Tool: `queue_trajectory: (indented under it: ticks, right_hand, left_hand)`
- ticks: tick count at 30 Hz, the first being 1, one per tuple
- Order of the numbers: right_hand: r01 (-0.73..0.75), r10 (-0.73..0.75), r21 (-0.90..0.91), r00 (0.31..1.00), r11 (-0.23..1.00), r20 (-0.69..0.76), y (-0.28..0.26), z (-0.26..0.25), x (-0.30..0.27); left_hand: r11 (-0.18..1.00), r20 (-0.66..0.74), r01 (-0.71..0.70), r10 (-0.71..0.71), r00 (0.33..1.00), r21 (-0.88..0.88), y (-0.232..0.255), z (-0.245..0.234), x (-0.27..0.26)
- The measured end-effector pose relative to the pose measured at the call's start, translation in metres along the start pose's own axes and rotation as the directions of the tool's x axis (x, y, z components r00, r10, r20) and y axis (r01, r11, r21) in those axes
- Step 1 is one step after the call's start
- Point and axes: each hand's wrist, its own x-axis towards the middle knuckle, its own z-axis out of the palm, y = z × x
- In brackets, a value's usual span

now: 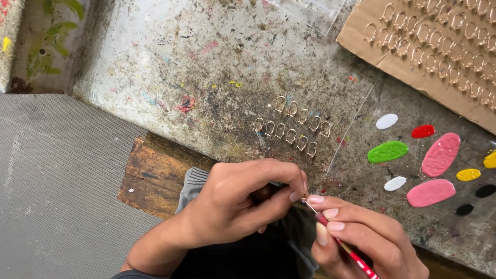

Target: Applying paint to small jewelry components using a fine-tipped brush at a workshop bench.

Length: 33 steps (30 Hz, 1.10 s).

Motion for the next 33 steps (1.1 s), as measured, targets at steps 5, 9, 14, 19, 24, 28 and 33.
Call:
queue_trajectory:
  ticks: [5, 9, 14, 19, 24, 28, 33]
  right_hand:
    - [0.048, -0.048, 0.015, 0.999, 0.999, 0.007, 0.006, -0.001, -0.001]
    - [-0.027, 0.028, 0.02, 0.999, 0.999, -0.028, -0.002, 0.002, -0.001]
    - [-0.094, 0.093, 0.063, 0.996, 0.994, 0.013, -0.005, -0.003, -0.005]
    - [-0.141, 0.147, 0.146, 0.989, 0.979, -0.035, -0.006, -0.009, -0.021]
    - [-0.142, 0.111, -0.076, 0.943, 0.987, -0.314, 0.005, -0.031, -0.035]
    - [-0.063, -0.081, -0.362, 0.925, 0.93, -0.371, 0.038, -0.079, -0.032]
    - [-0.235, 0.087, -0.472, 0.945, 0.85, -0.314, 0.047, -0.11, -0.028]
  left_hand:
    - [1.0, -0.006, 0.006, -0.006, 1.0, -0.012, 0.0, 0.001, 0.0]
    - [1.0, -0.006, 0.004, -0.004, 1.0, 0.007, 0.0, 0.001, 0.0]
    - [1.0, -0.006, 0.018, -0.018, 1.0, 0.014, 0.001, 0.001, -0.001]
    - [0.999, 0.005, 0.048, -0.048, 0.999, 0.027, 0.005, 0.003, 0.0]
    - [0.996, -0.015, 0.084, -0.085, 0.996, -0.028, 0.013, 0.007, 0.005]
    - [0.998, -0.037, 0.061, -0.062, 0.997, -0.028, 0.011, 0.017, 0.007]
    - [0.999, -0.108, 0.016, -0.021, 0.994, -0.05, 0.008, 0.028, 0.009]
